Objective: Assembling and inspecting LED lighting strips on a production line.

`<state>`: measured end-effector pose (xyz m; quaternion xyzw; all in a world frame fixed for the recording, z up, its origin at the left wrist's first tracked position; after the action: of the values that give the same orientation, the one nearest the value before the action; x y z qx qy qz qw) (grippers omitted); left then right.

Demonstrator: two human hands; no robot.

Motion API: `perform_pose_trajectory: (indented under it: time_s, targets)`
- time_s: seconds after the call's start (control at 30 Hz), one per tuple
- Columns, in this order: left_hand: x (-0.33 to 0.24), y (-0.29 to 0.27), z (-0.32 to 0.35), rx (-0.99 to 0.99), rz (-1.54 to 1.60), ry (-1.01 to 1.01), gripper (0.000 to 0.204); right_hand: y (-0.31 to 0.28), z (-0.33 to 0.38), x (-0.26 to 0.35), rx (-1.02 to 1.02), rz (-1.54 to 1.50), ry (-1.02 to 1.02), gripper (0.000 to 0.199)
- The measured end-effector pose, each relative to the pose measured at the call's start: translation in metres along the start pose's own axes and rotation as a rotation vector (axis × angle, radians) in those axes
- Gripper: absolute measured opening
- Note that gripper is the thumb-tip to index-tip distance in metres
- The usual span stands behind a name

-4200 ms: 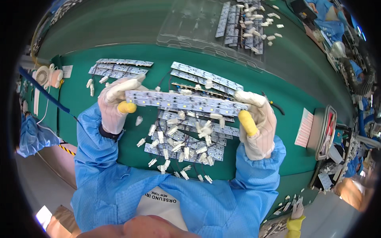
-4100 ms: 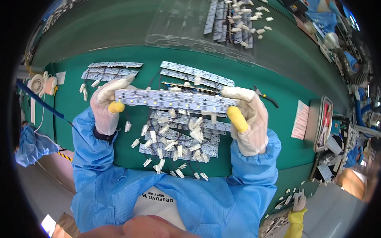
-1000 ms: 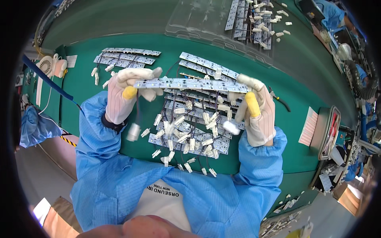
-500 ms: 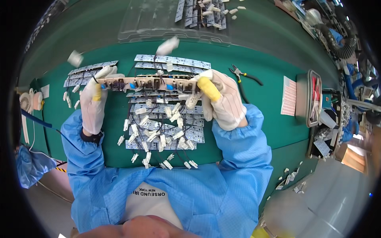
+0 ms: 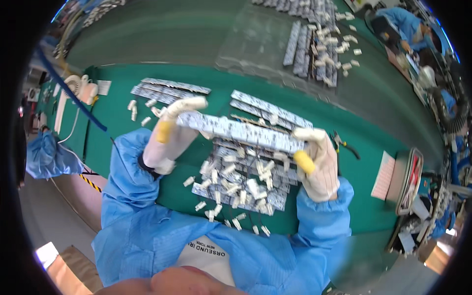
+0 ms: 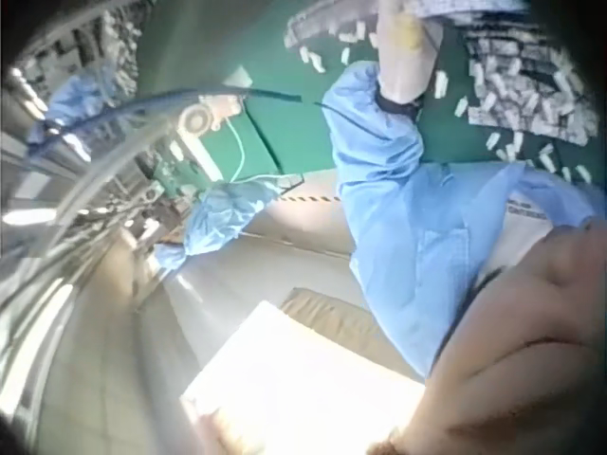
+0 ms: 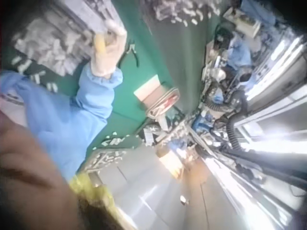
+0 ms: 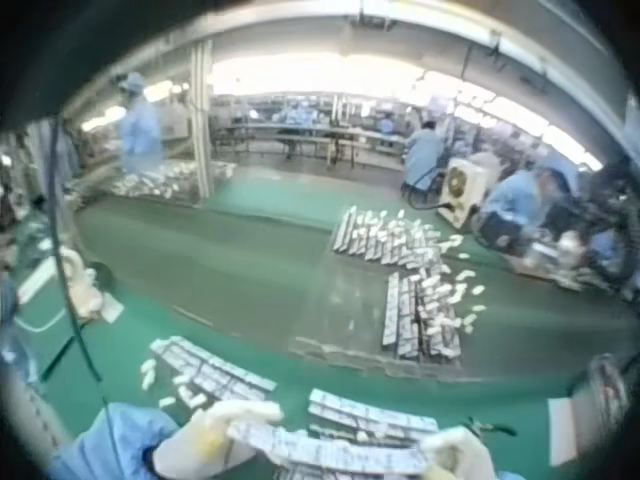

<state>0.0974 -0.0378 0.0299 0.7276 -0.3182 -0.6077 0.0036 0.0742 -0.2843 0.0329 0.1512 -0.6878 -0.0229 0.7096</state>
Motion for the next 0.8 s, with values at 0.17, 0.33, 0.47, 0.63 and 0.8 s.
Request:
perform_pose_trajectory:
  time_s: [0.17,0.33,0.47,0.63,0.8]
  targets:
    - [-0.063,-0.071,-0.022,-0.416,-0.701,-0.123,0.014,0.009,-0.007,0.016,0.002,0.097,-0.188,0.065]
    - [-0.077,-0.197,-0.027,-0.346,-1.296,-0.294,0.017,0.01,-0.011,0.033,-0.065,0.221,-0.244,0.058]
    - [-0.103,-0.15,-0.019,-0.621,-2.273,-0.021,0.034,-0.018,-0.019,0.029,-0.078,0.002,-0.251,0.052]
    - [-0.133,-0.031,-0.02,-0.434,-1.866,0.513,0.031,-0.027,-0.041,0.001,-0.043,1.168,-0.425,0.03]
    - [-0.02,0.01,0.001,0.142,-0.723,-0.238,0.028,-0.031,-0.039,0.004,-0.074,0.901,-0.49,0.018]
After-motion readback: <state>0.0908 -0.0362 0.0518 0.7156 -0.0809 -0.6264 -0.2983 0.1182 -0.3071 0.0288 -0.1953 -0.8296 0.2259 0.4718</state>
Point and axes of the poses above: each hand's wrist, its own z-axis away from the middle knuckle, its own y-axis out of the palm, x = y × z, the point moved 9 cm from there along -z, towards the middle knuckle, and after that the axes turned 15 degrees about -z, right-handed, at the moved point
